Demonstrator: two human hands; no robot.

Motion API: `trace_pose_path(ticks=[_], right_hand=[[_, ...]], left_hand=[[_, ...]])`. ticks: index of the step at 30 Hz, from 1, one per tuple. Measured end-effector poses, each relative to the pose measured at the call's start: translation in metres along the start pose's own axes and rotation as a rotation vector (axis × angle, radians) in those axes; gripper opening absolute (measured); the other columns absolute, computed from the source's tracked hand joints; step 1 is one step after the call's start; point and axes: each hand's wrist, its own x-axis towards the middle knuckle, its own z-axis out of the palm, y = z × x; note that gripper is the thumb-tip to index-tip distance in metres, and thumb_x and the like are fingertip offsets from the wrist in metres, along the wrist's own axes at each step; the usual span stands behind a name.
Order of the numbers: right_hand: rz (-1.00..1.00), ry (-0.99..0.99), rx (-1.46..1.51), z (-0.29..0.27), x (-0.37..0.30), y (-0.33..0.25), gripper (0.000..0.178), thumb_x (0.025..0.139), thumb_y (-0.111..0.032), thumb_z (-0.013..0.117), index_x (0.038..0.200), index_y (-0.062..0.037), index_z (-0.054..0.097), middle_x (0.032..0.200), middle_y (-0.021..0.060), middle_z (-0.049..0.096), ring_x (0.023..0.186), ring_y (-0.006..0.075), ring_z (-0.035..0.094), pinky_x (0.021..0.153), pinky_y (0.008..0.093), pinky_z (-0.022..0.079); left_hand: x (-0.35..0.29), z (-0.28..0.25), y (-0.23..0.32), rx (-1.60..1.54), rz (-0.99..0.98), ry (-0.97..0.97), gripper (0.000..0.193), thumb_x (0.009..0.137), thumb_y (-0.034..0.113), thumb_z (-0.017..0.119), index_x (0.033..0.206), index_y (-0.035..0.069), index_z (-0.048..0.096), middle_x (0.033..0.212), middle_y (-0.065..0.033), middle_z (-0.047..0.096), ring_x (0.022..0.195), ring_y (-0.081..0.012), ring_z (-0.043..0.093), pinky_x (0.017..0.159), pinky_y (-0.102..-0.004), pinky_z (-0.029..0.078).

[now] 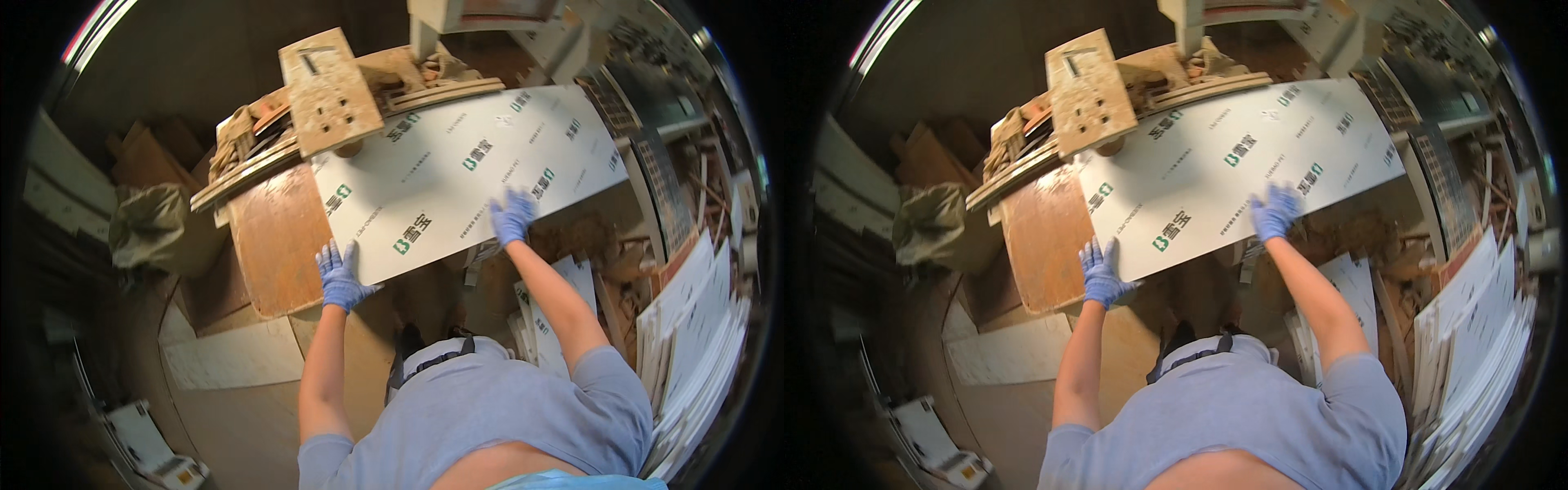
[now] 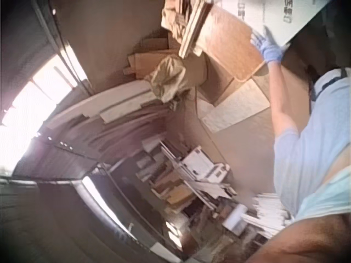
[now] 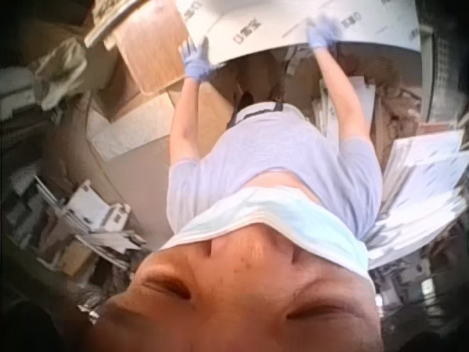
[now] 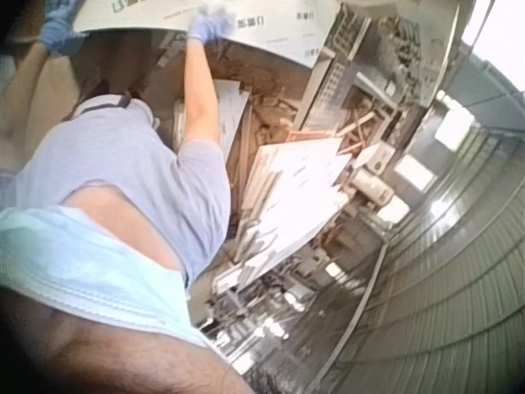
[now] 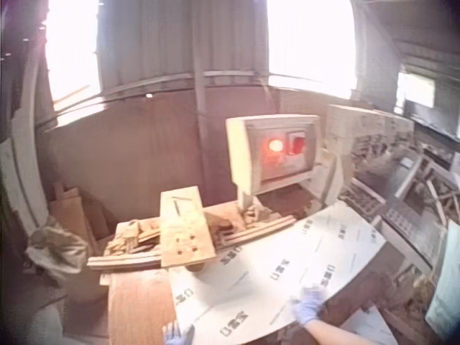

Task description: The person repeatedly picks up white rectangular panels from a pile, places them on a workbench, and stacks them back onto the pile. The person wears blue gloves and handles the panels by hand throughout the clip.

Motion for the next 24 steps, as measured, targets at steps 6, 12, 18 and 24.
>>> trace_pose_path(ticks=[6, 12, 18, 24], right_hand=[[0.039, -0.075, -0.092, -0.020, 0.007, -0.059, 0.063, 0.087, -0.058, 0.043, 0.138, -0.0211, 0.045, 0.150, 0.0135, 0.027, 0.140, 0.0361, 0.017, 0.109, 0.0652, 0.001], [0.053, -0.101, -0.136, -0.026, 0.010, -0.063, 0.061, 0.087, -0.057, 0.044, 0.137, -0.0217, 0.045, 0.149, 0.0112, 0.030, 0.139, 0.0342, 0.021, 0.109, 0.0650, 0.003], [0.037, -0.029, -0.123, -0.014, 0.009, -0.061, 0.061, 0.087, -0.056, 0.045, 0.137, -0.0206, 0.045, 0.149, 0.0121, 0.030, 0.139, 0.0351, 0.020, 0.109, 0.0650, 0.002], [0.038, -0.095, -0.095, -0.027, 0.013, -0.063, 0.060, 0.088, -0.056, 0.044, 0.136, -0.0191, 0.045, 0.149, 0.0142, 0.028, 0.140, 0.0366, 0.018, 0.109, 0.0652, -0.001]], left_hand=[[0.033, -0.015, 0.001, 0.024, 0.035, -0.042, 0.124, 0.046, 0.068, 0.078, 0.145, 0.015, 0.027, 0.149, -0.0291, 0.017, 0.139, -0.0463, 0.013, 0.114, -0.0550, 0.005], [0.037, -0.025, 0.002, 0.036, 0.042, -0.089, 0.124, 0.047, 0.068, 0.078, 0.146, 0.015, 0.026, 0.149, -0.0294, 0.015, 0.139, -0.0466, 0.011, 0.114, -0.0553, 0.005], [0.040, -0.022, -0.001, 0.026, 0.034, -0.090, 0.131, 0.040, 0.068, 0.081, 0.146, 0.014, 0.026, 0.150, -0.0307, 0.011, 0.139, -0.0484, 0.010, 0.114, -0.0560, 0.006], [0.038, -0.026, 0.004, 0.053, 0.004, -0.133, 0.132, 0.038, 0.066, 0.082, 0.146, 0.014, 0.027, 0.150, -0.0300, 0.012, 0.139, -0.0485, 0.008, 0.114, -0.0556, 0.008]])
